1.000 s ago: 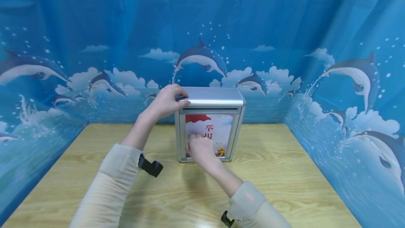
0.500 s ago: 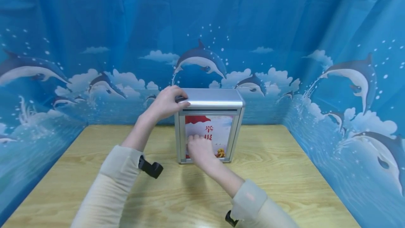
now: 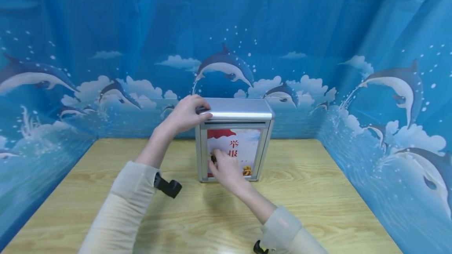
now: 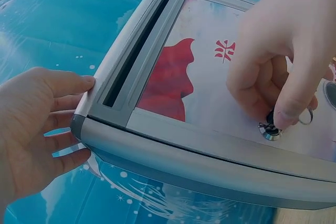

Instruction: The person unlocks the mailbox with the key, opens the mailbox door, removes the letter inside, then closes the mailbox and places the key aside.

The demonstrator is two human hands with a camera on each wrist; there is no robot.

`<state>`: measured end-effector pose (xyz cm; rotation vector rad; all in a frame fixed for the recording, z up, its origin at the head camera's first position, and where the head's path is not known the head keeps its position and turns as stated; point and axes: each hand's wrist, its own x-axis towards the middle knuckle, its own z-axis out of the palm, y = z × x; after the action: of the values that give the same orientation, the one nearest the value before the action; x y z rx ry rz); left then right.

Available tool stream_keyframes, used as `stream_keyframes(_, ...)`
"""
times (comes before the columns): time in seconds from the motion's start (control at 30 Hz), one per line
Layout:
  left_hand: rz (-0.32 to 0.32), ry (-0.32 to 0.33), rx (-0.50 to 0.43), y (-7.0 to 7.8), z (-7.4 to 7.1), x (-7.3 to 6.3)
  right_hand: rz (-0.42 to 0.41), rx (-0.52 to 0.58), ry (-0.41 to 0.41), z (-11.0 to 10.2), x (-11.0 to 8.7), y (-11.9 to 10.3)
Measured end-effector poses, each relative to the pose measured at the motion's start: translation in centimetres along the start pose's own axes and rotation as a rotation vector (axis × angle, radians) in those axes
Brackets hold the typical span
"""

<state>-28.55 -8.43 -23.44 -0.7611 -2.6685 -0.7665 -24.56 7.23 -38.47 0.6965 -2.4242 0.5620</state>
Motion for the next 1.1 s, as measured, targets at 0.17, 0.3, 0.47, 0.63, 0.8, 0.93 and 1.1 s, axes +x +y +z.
stream_keyframes(0.17, 0.013, 0.001, 0.01, -0.1, -0.1, 0.0, -0.025, 0.007, -0.012, -0.3, -0.2, 0.0)
stream_keyframes(0.3, 0.027, 0.001, 0.024, -0.1, -0.1, -0.1, -0.057, 0.012, -0.026, -0.6, -0.5, 0.1)
stream_keyframes(0.47, 0.051, -0.009, 0.051, -0.1, 0.0, -0.2, -0.095, 0.007, -0.076, -1.2, -0.8, 0.4)
stream_keyframes(0.63, 0.078, -0.003, 0.08, 0.1, 0.0, -0.2, -0.102, 0.052, -0.17, -2.0, -1.3, 0.8)
stream_keyframes(0.8, 0.089, 0.002, 0.099, 0.1, -0.1, -0.2, -0.104, 0.111, -0.229, -2.8, -2.0, 1.0)
stream_keyframes(0.93, 0.103, 0.009, 0.11, 0.1, -0.2, -0.3, -0.11, 0.164, -0.256, -3.5, -2.4, 1.2)
stream_keyframes(1.1, 0.115, 0.026, 0.114, -0.1, -0.1, -0.3, -0.093, 0.279, -0.315, -4.5, -3.0, 1.6)
